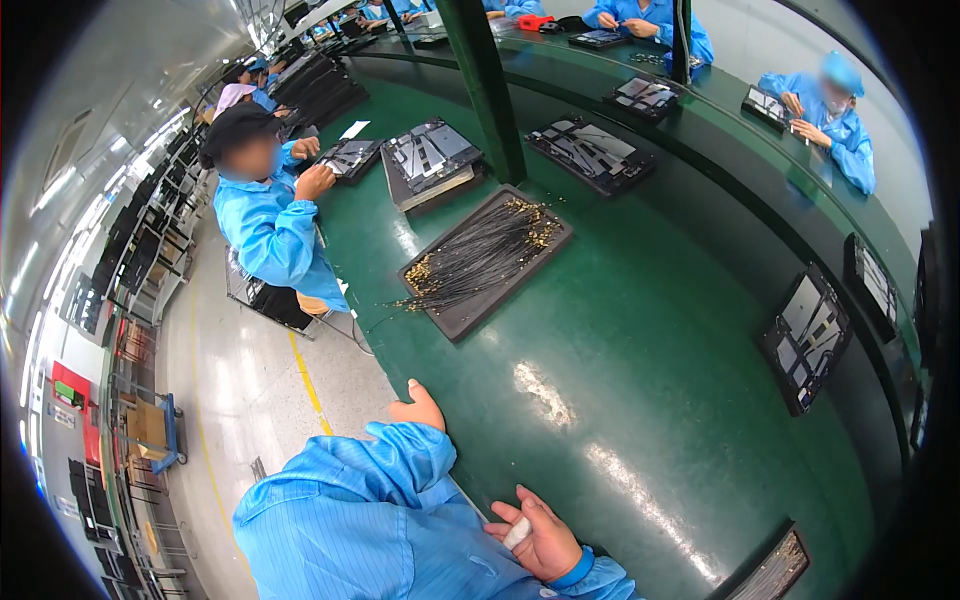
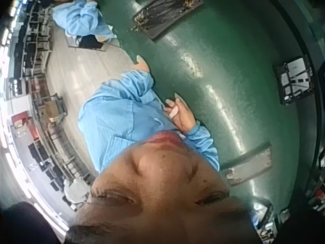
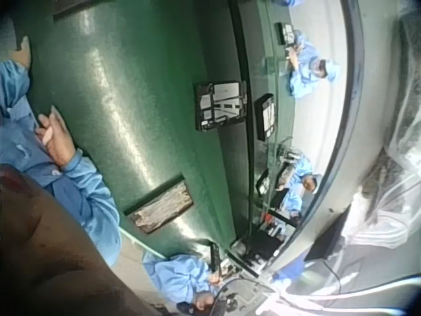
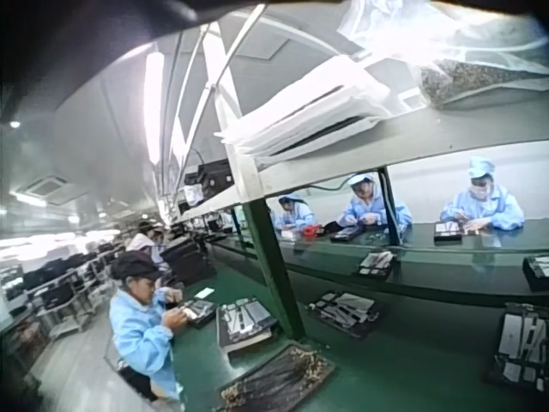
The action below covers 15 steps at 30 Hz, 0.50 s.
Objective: Assembling internal components of a tablet device on a production line.
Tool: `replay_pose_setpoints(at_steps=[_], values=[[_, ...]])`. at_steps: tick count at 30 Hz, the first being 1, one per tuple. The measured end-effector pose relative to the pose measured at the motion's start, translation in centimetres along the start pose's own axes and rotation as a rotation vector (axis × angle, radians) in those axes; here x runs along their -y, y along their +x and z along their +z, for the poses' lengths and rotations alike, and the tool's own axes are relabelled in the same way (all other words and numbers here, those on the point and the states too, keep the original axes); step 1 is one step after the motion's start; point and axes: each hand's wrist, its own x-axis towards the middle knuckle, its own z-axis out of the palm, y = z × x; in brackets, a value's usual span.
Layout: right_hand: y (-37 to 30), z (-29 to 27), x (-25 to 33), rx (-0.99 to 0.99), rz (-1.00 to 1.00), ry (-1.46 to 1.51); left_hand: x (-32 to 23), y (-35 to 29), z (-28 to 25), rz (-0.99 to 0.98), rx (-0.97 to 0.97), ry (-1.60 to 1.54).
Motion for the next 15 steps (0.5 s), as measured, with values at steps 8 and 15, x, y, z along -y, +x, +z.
replay_pose_setpoints(at_steps=[8,15], values=[[-0.60,-0.01,-0.38,-0.039,-0.001,-0.047,0.35,-0.29,-0.18,-0.039,-0.021,-0.059],[-0.63,-0.23,-0.50,0.030,-0.034,-0.026,-0.43,-0.96,-0.41,-0.060,-0.006,-0.110]])
